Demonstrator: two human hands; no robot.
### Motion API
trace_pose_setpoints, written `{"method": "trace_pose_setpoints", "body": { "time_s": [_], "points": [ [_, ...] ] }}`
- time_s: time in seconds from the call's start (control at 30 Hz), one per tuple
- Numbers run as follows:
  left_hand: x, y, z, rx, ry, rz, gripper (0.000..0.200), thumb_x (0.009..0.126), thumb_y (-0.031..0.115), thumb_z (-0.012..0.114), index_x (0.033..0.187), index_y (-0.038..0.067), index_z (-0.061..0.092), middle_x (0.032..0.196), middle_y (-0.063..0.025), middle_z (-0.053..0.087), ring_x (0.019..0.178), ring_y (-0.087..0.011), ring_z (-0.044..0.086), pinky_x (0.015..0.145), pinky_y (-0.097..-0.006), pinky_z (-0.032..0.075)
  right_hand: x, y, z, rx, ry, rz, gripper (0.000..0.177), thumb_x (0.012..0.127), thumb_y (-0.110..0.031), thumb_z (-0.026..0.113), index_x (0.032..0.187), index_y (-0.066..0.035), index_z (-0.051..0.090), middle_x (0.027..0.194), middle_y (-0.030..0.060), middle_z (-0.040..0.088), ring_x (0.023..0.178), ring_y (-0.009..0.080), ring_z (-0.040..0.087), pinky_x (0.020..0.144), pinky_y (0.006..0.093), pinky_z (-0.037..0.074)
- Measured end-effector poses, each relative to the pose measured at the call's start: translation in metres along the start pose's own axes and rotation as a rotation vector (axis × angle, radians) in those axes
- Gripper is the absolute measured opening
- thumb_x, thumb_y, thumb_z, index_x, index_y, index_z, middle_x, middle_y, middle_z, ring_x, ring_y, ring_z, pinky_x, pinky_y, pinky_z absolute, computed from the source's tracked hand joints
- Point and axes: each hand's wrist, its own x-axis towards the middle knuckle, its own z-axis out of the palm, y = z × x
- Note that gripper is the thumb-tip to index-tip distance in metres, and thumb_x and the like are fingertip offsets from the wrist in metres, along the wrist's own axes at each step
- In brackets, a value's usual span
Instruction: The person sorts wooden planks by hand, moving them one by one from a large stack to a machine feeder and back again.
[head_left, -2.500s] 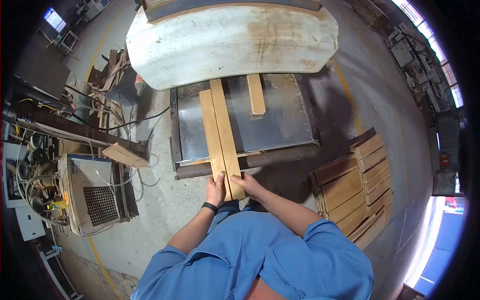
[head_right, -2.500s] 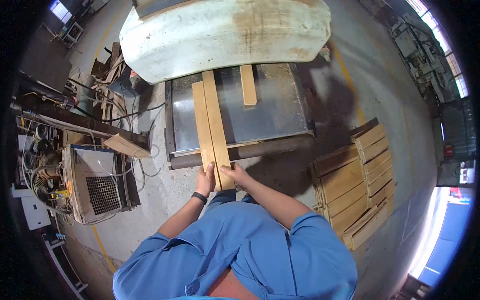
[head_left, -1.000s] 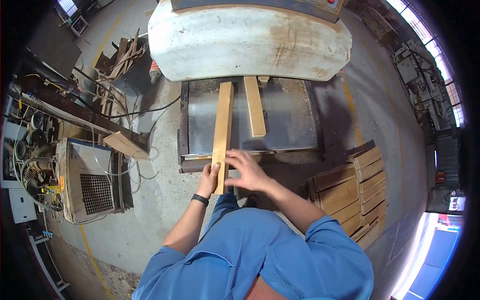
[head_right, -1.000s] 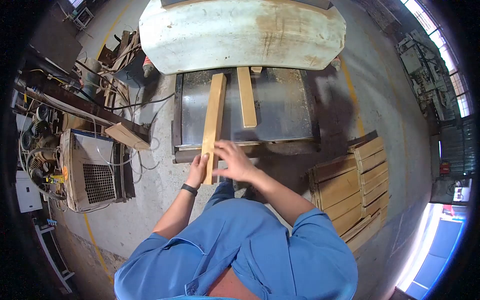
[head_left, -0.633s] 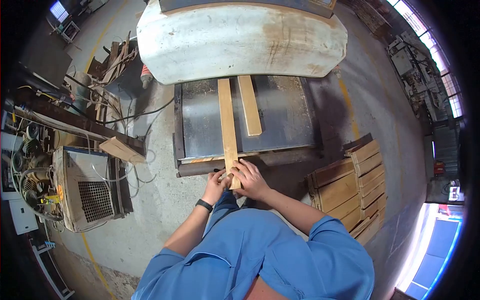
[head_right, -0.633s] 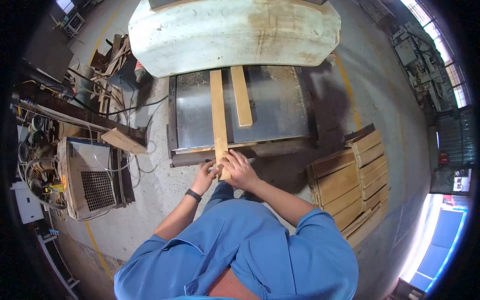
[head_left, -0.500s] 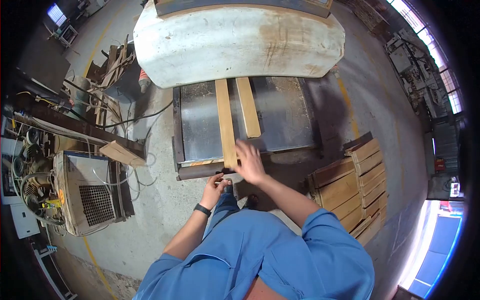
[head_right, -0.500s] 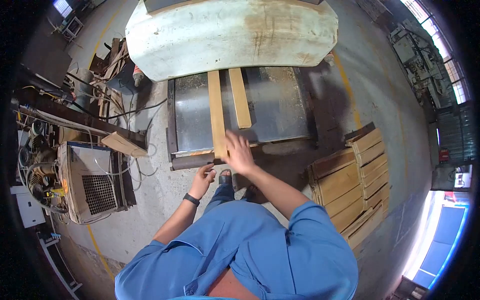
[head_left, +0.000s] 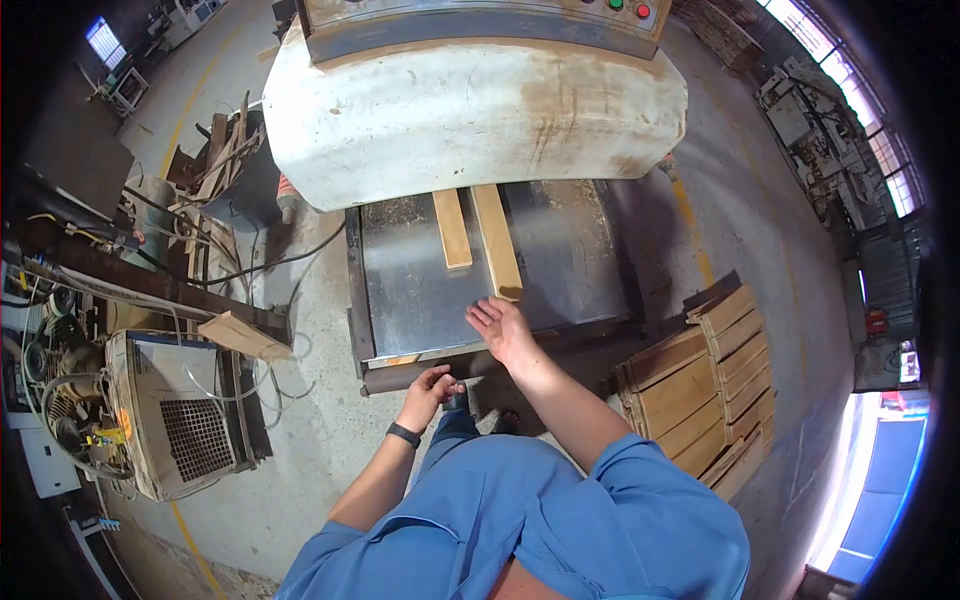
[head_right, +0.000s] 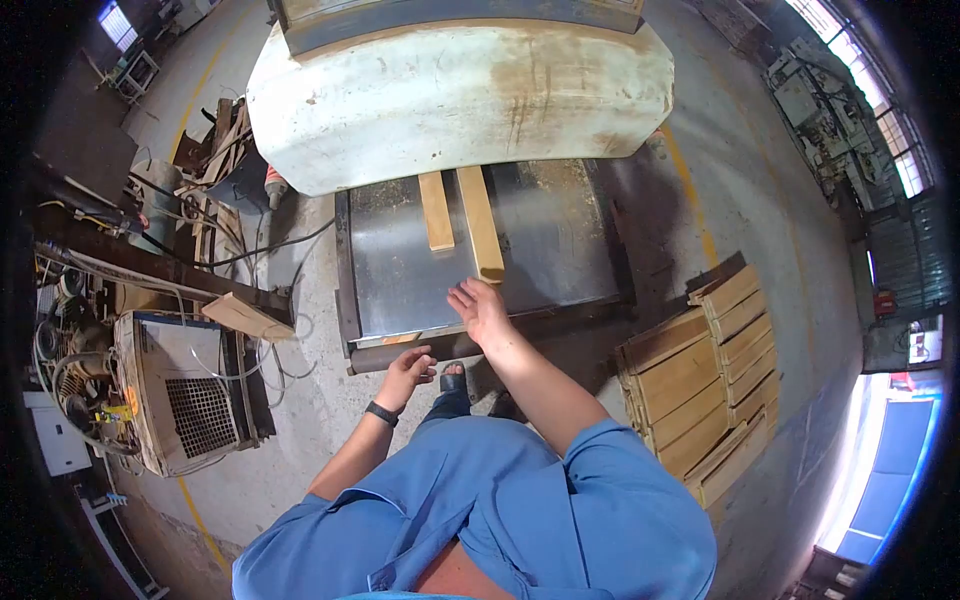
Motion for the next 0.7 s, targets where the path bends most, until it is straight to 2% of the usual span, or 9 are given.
{"method": "trace_pose_setpoints", "body": {
  "time_s": [0.07, 0.17, 0.2, 0.3, 0.4, 0.57, 0.7],
  "points": [
    [0.008, 0.004, -0.003, 0.014, -0.018, 0.0, 0.043, 0.103, 0.024, 0.062, 0.138, -0.001, 0.055, 0.114, -0.0121, 0.068, 0.096, -0.0184, 0.067, 0.086, -0.0329, 0.057, 0.01, -0.008, 0.019, 0.01, -0.017, 0.006, 0.053, 0.096, -0.014, 0.061, 0.138, 0.007, 0.037, 0.147, 0.0195, 0.039, 0.134, 0.0401, 0.045, 0.109, 0.0568, 0.046],
    [0.015, 0.017, -0.009, -0.039, -0.043, 0.009, 0.043, 0.103, 0.024, 0.062, 0.137, -0.001, 0.055, 0.114, -0.0121, 0.068, 0.096, -0.0181, 0.067, 0.087, -0.0326, 0.057, 0.024, -0.026, 0.052, -0.056, -0.033, -0.023, 0.044, 0.098, -0.012, 0.056, 0.134, 0.008, 0.041, 0.143, 0.0221, 0.044, 0.136, 0.0404, 0.044, 0.112, 0.057, 0.044],
    [0.019, 0.016, -0.013, -0.027, -0.023, 0.033, 0.044, 0.103, 0.025, 0.062, 0.137, -0.001, 0.055, 0.113, -0.0115, 0.068, 0.096, -0.0177, 0.067, 0.087, -0.0326, 0.057, 0.034, -0.029, 0.059, -0.107, -0.022, -0.056, 0.049, 0.098, -0.013, 0.056, 0.139, 0.008, 0.038, 0.148, 0.0222, 0.041, 0.138, 0.0392, 0.043, 0.112, 0.056, 0.044],
    [0.03, 0.017, -0.028, -0.003, -0.033, 0.053, 0.044, 0.102, 0.024, 0.063, 0.138, 0.0, 0.055, 0.112, -0.0109, 0.068, 0.096, -0.0176, 0.067, 0.088, -0.0329, 0.057, 0.05, -0.034, 0.081, -0.018, 0.015, 0.018, 0.052, 0.099, -0.014, 0.056, 0.142, 0.008, 0.037, 0.151, 0.0225, 0.038, 0.14, 0.0378, 0.042, 0.112, 0.0549, 0.045],
    [0.033, 0.023, -0.036, -0.019, -0.025, -0.007, 0.041, 0.102, 0.017, 0.062, 0.137, -0.001, 0.054, 0.109, -0.009, 0.066, 0.092, -0.015, 0.064, 0.086, -0.0312, 0.057, 0.057, -0.034, 0.091, -0.086, 0.018, -0.024, 0.049, 0.1, -0.016, 0.055, 0.14, 0.007, 0.039, 0.15, 0.0222, 0.041, 0.137, 0.0374, 0.045, 0.112, 0.0536, 0.045],
    [0.043, 0.027, -0.041, -0.009, -0.111, -0.071, 0.042, 0.102, 0.018, 0.063, 0.138, -0.001, 0.054, 0.11, -0.0083, 0.066, 0.092, -0.0138, 0.064, 0.086, -0.0296, 0.057, 0.066, -0.046, 0.065, -0.154, -0.09, -0.03, 0.047, 0.1, -0.023, 0.06, 0.139, -0.001, 0.045, 0.143, 0.0204, 0.052, 0.131, 0.0343, 0.053, 0.108, 0.0475, 0.048],
    [0.047, 0.046, -0.026, 0.075, -0.206, -0.11, 0.042, 0.101, 0.019, 0.064, 0.138, -0.001, 0.055, 0.11, -0.0078, 0.066, 0.094, -0.0137, 0.064, 0.086, -0.0289, 0.056, 0.03, -0.054, 0.025, -0.201, -0.093, -0.106, 0.039, 0.101, -0.024, 0.06, 0.135, -0.008, 0.05, 0.132, 0.0178, 0.062, 0.125, 0.0307, 0.059, 0.102, 0.0459, 0.051]
  ]
}}
